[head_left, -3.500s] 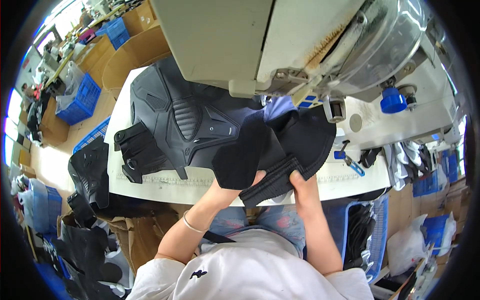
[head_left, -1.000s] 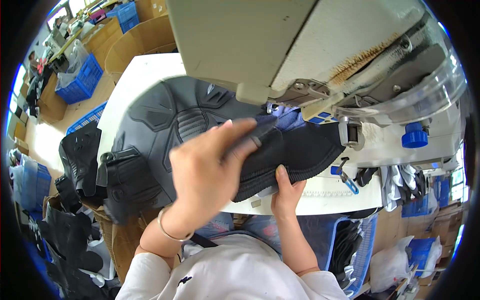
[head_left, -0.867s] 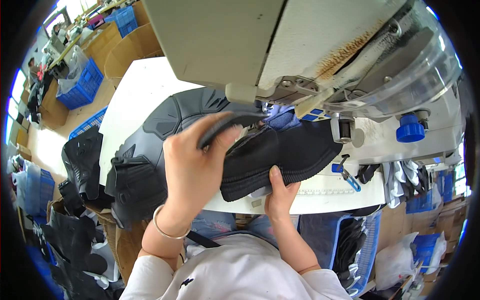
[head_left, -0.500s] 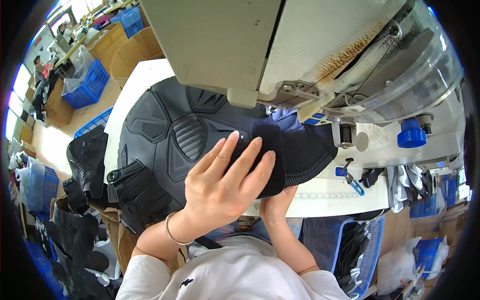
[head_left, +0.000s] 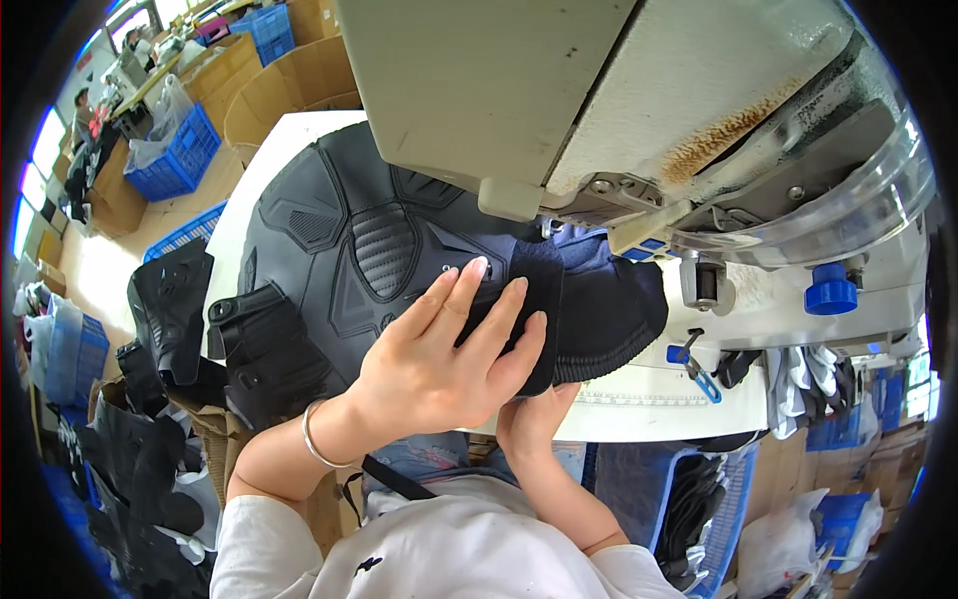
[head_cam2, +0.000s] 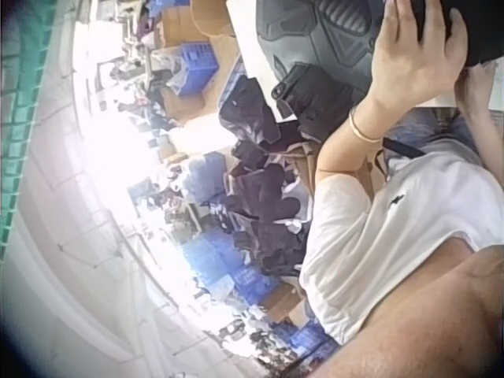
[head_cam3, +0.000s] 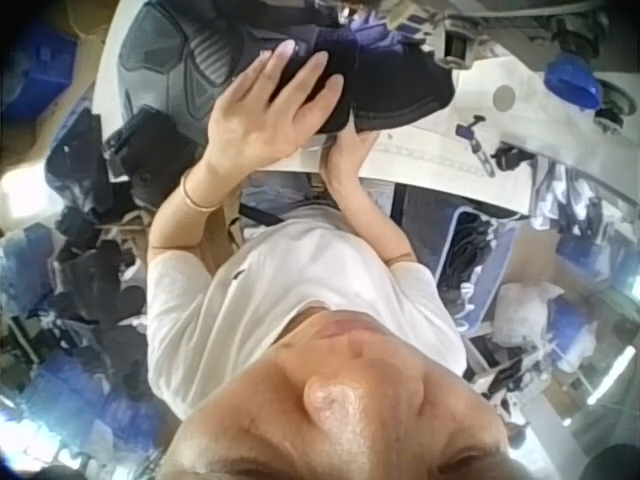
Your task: Sewing black padded components for protective gear using an industrial sewing machine.
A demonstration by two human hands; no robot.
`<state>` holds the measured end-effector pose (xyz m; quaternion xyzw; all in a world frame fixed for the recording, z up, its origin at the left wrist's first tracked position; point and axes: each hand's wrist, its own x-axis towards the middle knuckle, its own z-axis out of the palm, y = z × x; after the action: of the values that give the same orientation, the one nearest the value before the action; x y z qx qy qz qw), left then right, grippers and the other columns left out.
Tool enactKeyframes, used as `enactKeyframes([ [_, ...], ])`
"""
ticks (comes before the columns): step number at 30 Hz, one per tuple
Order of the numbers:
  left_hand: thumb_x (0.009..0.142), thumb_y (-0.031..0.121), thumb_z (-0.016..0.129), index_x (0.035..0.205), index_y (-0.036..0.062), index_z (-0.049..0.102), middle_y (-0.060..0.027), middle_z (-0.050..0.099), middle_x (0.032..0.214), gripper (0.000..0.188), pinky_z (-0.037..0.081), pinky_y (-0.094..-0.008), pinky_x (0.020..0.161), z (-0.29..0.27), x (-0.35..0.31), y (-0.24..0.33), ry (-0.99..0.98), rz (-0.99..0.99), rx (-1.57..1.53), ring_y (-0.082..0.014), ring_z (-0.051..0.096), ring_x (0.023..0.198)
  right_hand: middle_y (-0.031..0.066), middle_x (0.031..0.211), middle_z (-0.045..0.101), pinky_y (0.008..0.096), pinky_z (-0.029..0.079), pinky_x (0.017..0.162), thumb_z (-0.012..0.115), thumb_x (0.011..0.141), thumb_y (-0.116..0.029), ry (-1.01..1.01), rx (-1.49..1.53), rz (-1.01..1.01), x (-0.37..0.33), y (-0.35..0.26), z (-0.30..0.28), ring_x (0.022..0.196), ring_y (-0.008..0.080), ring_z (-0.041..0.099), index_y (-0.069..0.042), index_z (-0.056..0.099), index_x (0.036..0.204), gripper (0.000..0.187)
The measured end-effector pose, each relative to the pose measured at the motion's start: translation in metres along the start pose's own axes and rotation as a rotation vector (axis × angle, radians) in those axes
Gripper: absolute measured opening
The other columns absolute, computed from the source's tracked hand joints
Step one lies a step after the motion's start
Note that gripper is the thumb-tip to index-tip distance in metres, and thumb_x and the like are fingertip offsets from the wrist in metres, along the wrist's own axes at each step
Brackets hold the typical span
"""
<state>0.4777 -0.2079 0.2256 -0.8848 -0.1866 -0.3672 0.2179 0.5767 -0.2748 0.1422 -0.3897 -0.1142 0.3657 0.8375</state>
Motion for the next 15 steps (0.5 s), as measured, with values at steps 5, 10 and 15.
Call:
enactKeyframes([
  [5,0.07,0.019,0.062,0.09,0.0156,0.07,-0.0061,0.067,0.103,0.022,0.053,-0.0353,0.083,0.001,0.002,-0.009,0.018,0.046,-0.001,-0.0297,0.064,0.095,0.0118,0.124,0.052,0.0315,0.045,0.096,0.054,0.089,0.002,-0.011,-0.003,-0.013,-0.001,0.001,0.002,0.11,0.0182,0.055,0.0,0.041,0.126,0.039],
  [10,0.069,0.018,0.063,0.088,0.0165,0.07,-0.0052,0.066,0.102,0.02,0.054,-0.0352,0.082,0.001,0.007,-0.023,0.007,0.08,-0.044,-0.0278,0.063,0.095,0.0096,0.123,0.052,0.0302,0.042,0.096,0.057,0.088,0.003,0.002,0.038,-0.026,-0.004,0.002,0.011,0.109,0.0164,0.053,0.0,0.042,0.126,0.042],
  [15,0.057,0.009,0.064,0.089,0.0121,0.071,-0.0038,0.068,0.102,0.033,0.055,-0.0358,0.08,0.01,0.006,-0.059,0.018,0.059,-0.39,-0.0263,0.065,0.096,0.0082,0.126,0.049,0.0312,0.039,0.1,0.06,0.087,0.001,0.018,0.036,-0.114,-0.008,0.022,0.014,0.111,0.0161,0.05,-0.002,0.04,0.129,0.046],
])
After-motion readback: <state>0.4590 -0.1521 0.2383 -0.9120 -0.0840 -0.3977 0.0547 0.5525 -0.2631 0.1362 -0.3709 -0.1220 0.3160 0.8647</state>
